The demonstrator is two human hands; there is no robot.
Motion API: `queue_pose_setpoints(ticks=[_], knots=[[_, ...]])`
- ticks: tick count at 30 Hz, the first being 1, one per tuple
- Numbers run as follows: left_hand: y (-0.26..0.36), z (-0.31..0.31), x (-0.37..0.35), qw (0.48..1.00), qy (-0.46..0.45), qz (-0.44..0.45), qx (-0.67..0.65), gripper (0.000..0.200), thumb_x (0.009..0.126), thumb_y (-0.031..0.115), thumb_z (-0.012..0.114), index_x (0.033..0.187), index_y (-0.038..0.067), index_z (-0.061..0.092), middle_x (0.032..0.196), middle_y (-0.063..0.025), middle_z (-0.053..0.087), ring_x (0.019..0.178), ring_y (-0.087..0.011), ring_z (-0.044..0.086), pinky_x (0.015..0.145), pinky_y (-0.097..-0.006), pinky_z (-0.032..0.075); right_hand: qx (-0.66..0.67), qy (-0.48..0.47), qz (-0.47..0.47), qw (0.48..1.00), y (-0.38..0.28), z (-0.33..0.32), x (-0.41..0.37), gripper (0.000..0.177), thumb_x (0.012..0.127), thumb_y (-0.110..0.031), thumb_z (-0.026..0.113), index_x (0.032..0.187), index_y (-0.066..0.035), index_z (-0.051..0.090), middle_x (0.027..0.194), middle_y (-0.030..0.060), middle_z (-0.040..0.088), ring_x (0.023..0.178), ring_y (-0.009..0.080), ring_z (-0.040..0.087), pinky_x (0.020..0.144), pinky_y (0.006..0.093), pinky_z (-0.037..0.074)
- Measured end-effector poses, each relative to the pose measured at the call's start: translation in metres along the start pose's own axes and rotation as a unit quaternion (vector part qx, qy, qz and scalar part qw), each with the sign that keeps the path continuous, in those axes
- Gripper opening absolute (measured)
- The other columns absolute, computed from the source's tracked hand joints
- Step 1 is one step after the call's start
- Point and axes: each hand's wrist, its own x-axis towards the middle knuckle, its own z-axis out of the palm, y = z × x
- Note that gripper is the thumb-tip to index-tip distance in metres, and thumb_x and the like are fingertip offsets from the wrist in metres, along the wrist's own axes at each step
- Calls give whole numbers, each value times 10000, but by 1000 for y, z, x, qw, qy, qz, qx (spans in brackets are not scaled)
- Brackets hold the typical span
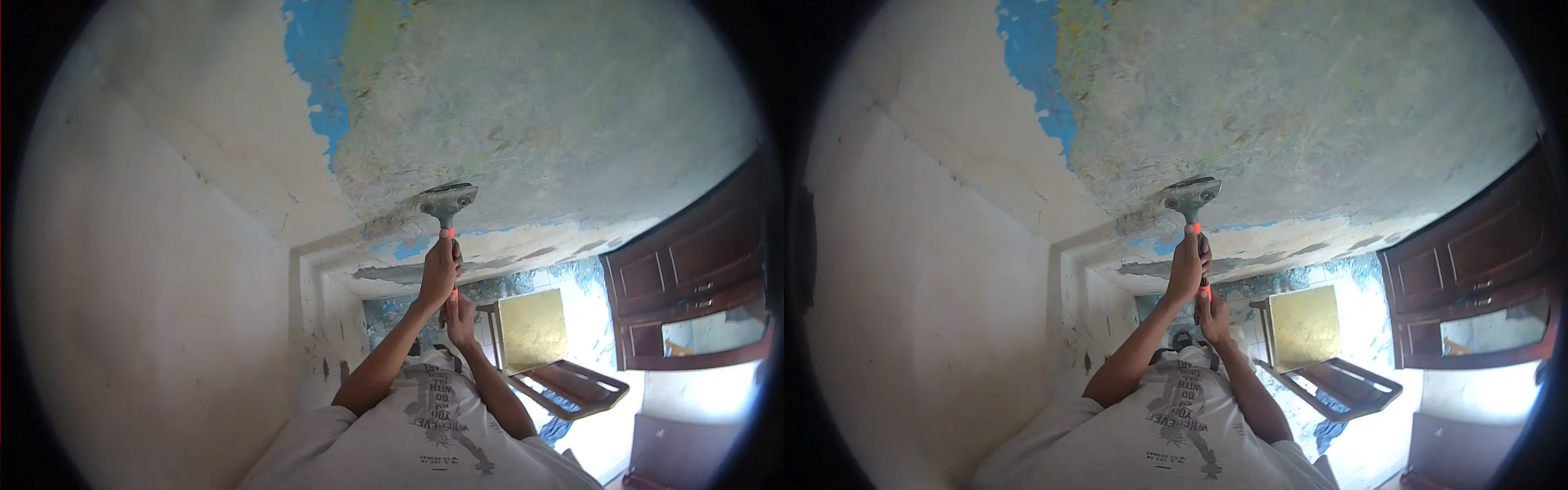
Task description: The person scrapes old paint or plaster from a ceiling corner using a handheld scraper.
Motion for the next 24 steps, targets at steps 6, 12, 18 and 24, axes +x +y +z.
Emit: queue_pose_setpoints(ticks=[6, 12, 18, 24], knots=[[11, 24, 2, 995, 6, 82, -52, 502, 1079, 600, 303, 976, 122, 418, 688, 21, 382, 571, -82, 404, 574, -264, 397, -174, 45, -63, 982, 1, -41, 8, 450, 1053, -387, 545, 854, 14, 595, 581, 40, 525, 530, 91, 478, 495, 338, 390], [13, 42, 10, 974, -15, 64, -218, 483, 1080, 595, 315, 1011, 127, 417, 707, 1, 397, 600, -106, 423, 594, -286, 409, -173, 49, -139, 974, -66, -99, -3, 369, 1002, -179, 621, 1301, 38, 617, 743, 4, 629, 565, 37, 498, 503, 223, 378], [17, 63, 9, 944, 13, 72, -323, 525, 1046, 655, 337, 979, 142, 423, 677, 16, 353, 556, -100, 362, 551, -272, 356, -272, -10, -198, 942, -114, -140, 7, 383, 926, -73, 699, 1300, 8, 681, 695, 26, 611, 591, 70, 479, 529, 254, 386], [27, 59, 6, 951, 67, 89, -289, 551, 1025, 689, 327, 969, 150, 429, 613, 53, 303, 478, -68, 278, 454, -250, 260, -313, -23, -228, 922, -137, -123, 0, 459, 863, -2, 744, 1315, -55, 689, 623, 50, 537, 504, 122, 446, 473, 301, 362]])
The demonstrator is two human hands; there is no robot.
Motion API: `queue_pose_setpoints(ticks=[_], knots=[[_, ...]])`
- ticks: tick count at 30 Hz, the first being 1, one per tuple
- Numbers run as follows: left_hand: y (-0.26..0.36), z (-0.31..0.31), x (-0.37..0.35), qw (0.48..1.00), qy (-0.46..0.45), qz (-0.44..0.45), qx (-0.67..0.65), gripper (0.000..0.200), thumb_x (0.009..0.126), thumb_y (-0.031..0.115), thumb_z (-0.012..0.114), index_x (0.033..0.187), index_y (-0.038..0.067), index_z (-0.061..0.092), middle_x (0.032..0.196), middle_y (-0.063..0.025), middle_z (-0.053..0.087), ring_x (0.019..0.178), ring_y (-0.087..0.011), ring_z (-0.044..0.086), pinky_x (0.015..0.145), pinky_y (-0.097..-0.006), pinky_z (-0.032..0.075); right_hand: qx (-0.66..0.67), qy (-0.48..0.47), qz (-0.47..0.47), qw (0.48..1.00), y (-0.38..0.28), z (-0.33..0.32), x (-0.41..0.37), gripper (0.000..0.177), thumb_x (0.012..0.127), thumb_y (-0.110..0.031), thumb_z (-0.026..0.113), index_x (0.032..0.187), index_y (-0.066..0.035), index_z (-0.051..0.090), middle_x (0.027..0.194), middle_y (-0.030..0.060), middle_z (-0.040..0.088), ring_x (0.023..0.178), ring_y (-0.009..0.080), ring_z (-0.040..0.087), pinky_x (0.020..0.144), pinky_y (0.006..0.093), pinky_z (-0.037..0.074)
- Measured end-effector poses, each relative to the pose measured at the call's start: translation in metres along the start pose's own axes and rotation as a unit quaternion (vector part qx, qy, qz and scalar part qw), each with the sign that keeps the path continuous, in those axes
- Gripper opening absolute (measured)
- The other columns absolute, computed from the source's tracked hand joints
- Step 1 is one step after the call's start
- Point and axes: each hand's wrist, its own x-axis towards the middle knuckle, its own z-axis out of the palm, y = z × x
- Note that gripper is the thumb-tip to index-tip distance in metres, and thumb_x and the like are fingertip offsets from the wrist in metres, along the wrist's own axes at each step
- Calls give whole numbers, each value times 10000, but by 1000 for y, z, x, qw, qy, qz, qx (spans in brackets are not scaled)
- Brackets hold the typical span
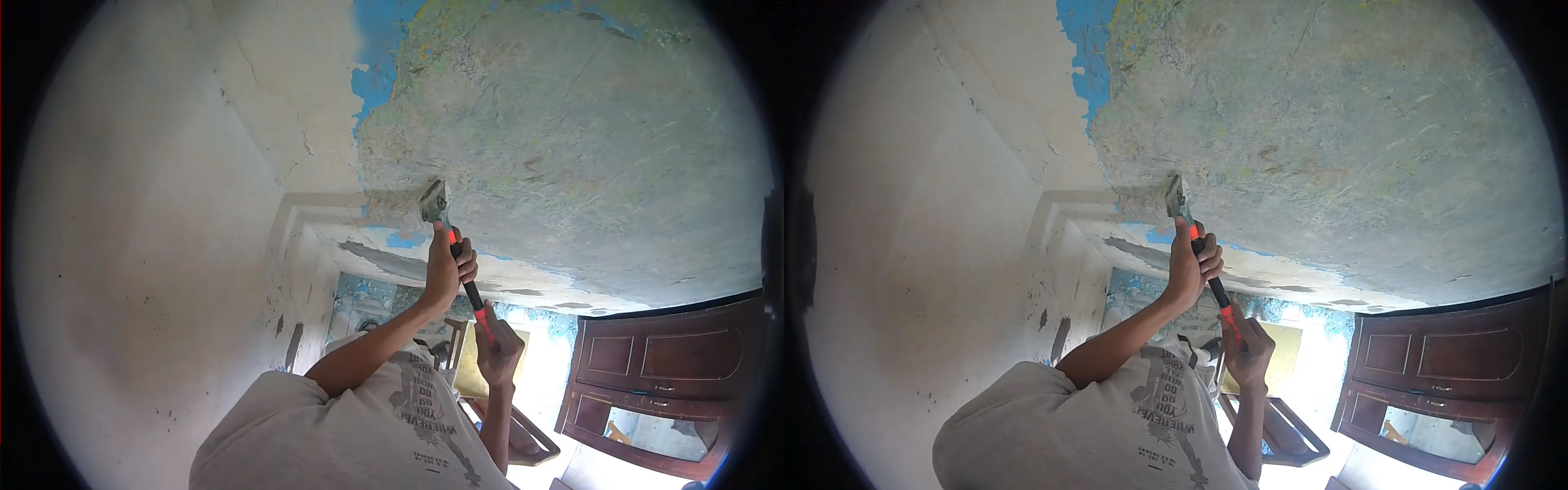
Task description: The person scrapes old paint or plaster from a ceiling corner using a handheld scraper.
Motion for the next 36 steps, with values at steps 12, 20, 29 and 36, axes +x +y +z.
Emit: queue_pose_setpoints(ticks=[12, 20, 29, 36], knots=[[3, 0, -5, 999, 51, -5, 14, 553, 1014, 695, 351, 922, 153, 408, 593, 68, 281, 447, -43, 247, 394, -224, 209, 29, -45, 34, 998, -12, 3, -10, 437, 932, -22, 678, 1365, 16, 626, 653, 48, 526, 553, 97, 424, 483, 299, 326], [10, 9, -8, 995, 89, -7, 43, 679, 1021, 722, 272, 689, 136, 355, 556, 56, 286, 442, -74, 316, 394, -258, 251, 15, -62, 46, 997, -18, -3, -11, 497, 877, 43, 703, 1364, -36, 645, 680, 98, 590, 539, 140, 514, 499, 304, 412], [4, -1, -8, 997, 59, -4, 46, 601, 1045, 675, 290, 792, 137, 379, 576, 55, 293, 448, -72, 301, 398, -258, 250, 1, -80, 58, 995, -15, -6, -13, 500, 887, 30, 701, 1378, -42, 635, 744, 115, 626, 557, 153, 527, 515, 300, 428], [6, 5, -9, 996, 78, 1, 34, 558, 1009, 700, 366, 916, 152, 414, 596, 65, 283, 453, -51, 256, 400, -228, 227, 39, -73, 46, 996, -18, -2, -7, 475, 889, 42, 688, 1357, -23, 641, 880, 168, 702, 613, 185, 618, 559, 315, 485]])
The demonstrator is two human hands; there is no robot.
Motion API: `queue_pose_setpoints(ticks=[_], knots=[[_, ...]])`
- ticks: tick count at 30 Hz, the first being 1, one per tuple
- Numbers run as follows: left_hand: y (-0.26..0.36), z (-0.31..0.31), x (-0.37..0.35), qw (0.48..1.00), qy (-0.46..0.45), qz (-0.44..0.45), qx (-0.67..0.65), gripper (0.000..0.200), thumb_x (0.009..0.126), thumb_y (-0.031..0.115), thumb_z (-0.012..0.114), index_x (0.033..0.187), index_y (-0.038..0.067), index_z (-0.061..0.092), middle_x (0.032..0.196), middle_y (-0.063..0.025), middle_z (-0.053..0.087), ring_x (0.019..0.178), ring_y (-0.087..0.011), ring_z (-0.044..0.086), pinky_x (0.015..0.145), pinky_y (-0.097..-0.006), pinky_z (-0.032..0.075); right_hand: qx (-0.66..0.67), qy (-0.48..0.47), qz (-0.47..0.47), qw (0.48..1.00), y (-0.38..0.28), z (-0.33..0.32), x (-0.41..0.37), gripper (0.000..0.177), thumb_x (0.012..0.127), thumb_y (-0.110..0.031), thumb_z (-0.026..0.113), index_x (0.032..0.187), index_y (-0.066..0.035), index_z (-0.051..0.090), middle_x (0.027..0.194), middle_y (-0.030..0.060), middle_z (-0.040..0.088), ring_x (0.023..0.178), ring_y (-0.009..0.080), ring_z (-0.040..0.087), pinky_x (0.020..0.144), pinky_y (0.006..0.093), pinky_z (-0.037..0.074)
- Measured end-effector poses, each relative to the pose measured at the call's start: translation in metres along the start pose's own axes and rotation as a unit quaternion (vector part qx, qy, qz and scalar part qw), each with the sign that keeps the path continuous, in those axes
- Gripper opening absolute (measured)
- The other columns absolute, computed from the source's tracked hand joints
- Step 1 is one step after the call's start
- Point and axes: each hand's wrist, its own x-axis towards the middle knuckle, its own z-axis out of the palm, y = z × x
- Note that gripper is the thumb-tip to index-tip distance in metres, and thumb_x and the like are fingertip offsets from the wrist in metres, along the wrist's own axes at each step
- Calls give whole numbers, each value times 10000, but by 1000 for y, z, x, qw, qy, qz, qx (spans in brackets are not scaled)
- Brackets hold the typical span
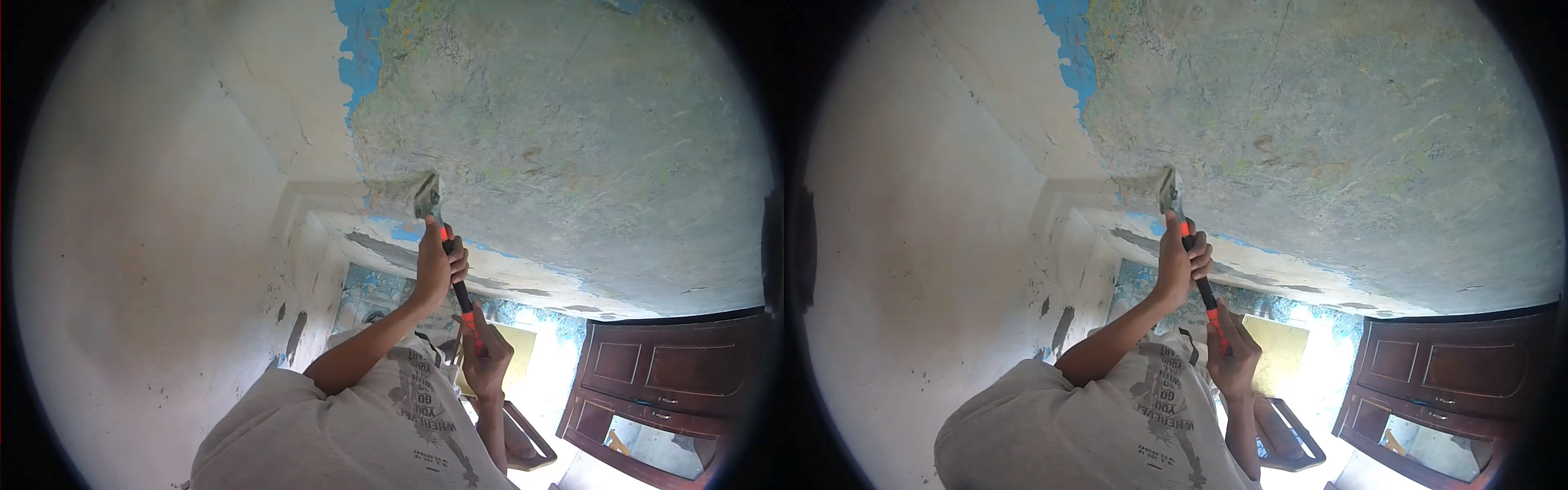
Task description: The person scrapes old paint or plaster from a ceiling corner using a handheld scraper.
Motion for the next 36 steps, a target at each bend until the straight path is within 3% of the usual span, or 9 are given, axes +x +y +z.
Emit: queue_pose_setpoints(ticks=[14, 19, 22, 36], knots=[[4, 0, 1, 1000, -2, 14, 21, 578, 1024, 700, 328, 899, 139, 395, 584, 52, 306, 448, -69, 318, 398, -244, 253, 21, 8, 6, 1000, 0, -3, 5, 442, 896, 25, 702, 1334, -18, 660, 815, 143, 687, 598, 151, 575, 552, 301, 469], [-3, 2, 0, 1000, 7, -14, 5, 534, 1023, 677, 371, 936, 152, 407, 600, 60, 296, 458, -54, 265, 412, -233, 226, 0, -1, 5, 1000, 6, -10, 3, 443, 902, -7, 703, 1341, -49, 666, 670, 83, 602, 537, 120, 509, 496, 294, 399], [1, 3, 2, 1000, -5, 15, -3, 541, 1021, 684, 364, 938, 151, 406, 601, 58, 295, 459, -56, 266, 412, -232, 229, 13, 21, -14, 1000, 4, -7, 6, 444, 908, -13, 697, 1348, -63, 666, 636, 63, 555, 522, 118, 483, 486, 299, 390], [-3, 7, 3, 999, -17, 6, -30, 553, 1018, 694, 352, 920, 153, 415, 595, 59, 290, 463, -60, 272, 424, -242, 230, -30, -2, -2, 1000, 0, -23, 12, 452, 906, -30, 711, 1355, -42, 656, 657, 84, 608, 530, 142, 543, 505, 324, 424]])
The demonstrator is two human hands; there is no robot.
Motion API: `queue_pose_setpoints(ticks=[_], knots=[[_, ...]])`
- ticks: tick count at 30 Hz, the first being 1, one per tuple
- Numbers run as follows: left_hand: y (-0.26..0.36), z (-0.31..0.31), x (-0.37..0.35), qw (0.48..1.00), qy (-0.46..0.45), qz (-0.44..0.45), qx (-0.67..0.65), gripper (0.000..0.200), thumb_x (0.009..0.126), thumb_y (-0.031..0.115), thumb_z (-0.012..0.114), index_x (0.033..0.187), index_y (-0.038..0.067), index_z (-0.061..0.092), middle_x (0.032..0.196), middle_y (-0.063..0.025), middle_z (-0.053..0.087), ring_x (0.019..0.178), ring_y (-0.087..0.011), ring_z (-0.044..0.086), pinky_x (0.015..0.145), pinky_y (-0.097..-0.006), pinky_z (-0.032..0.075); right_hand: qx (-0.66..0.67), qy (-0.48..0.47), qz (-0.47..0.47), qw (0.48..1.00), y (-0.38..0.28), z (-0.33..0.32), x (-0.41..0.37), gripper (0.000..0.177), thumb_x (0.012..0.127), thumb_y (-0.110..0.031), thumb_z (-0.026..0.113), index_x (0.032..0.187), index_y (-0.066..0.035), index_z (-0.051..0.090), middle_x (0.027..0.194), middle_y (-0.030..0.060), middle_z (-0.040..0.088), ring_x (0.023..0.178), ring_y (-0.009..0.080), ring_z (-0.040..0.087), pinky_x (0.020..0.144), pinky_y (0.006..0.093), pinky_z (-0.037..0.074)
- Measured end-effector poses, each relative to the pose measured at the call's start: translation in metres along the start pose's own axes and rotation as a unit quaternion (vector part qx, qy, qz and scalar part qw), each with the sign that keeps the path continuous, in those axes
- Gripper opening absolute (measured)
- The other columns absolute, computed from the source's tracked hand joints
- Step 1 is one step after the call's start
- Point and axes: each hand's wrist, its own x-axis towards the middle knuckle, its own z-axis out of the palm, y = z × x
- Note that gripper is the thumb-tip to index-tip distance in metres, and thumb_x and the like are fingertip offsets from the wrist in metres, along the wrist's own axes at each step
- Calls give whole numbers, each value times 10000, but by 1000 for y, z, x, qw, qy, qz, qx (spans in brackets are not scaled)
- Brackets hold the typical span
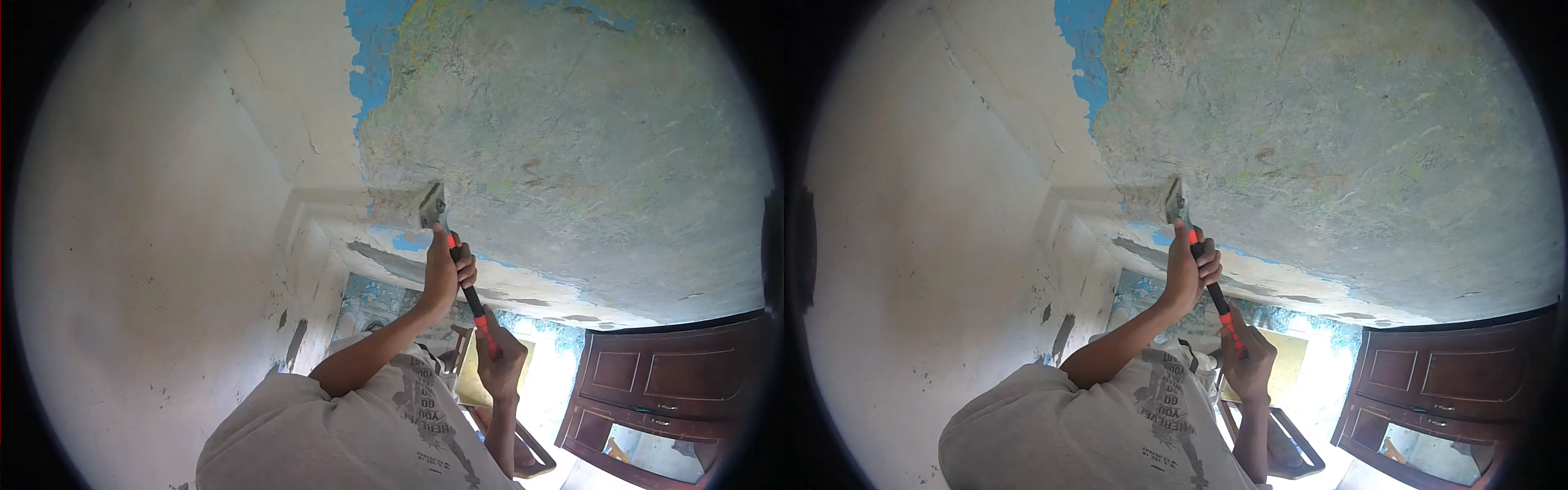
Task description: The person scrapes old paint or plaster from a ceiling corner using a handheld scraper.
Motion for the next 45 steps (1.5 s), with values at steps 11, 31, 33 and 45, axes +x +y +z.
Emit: queue_pose_setpoints(ticks=[11, 31, 33, 45], knots=[[0, -4, 5, 1000, 7, 6, 5, 561, 1006, 709, 355, 914, 158, 416, 593, 62, 288, 463, -62, 280, 418, -233, 229, 4, 3, -22, 1000, 2, 6, 6, 423, 929, -34, 695, 1346, 13, 642, 683, 64, 552, 583, 116, 430, 532, 290, 359], [-29, -40, 28, 992, 13, 41, 119, 492, 1069, 595, 366, 930, 125, 417, 595, 38, 356, 437, -74, 339, 416, -258, 297, 125, 13, 69, 990, 105, 97, -5, 360, 1023, -255, 615, 1282, -9, 660, 724, 47, 589, 619, 97, 512, 555, 281, 416], [-19, -36, 21, 987, 11, 22, 156, 475, 1076, 573, 371, 929, 124, 416, 605, 38, 369, 444, -72, 346, 421, -256, 299, 134, 38, 55, 989, 98, 112, -5, 341, 1018, -300, 603, 1204, -19, 662, 671, 62, 548, 569, 124, 499, 544, 307, 414], [23, 5, 12, 964, -50, 68, 252, 465, 1083, 551, 373, 906, 124, 417, 590, 55, 345, 433, -38, 289, 390, -238, 226, 218, 35, 58, 974, 55, 131, 1, 378, 1063, -365, 497, 1116, 1, 576, 647, 22, 543, 526, 106, 540, 492, 283, 428]])
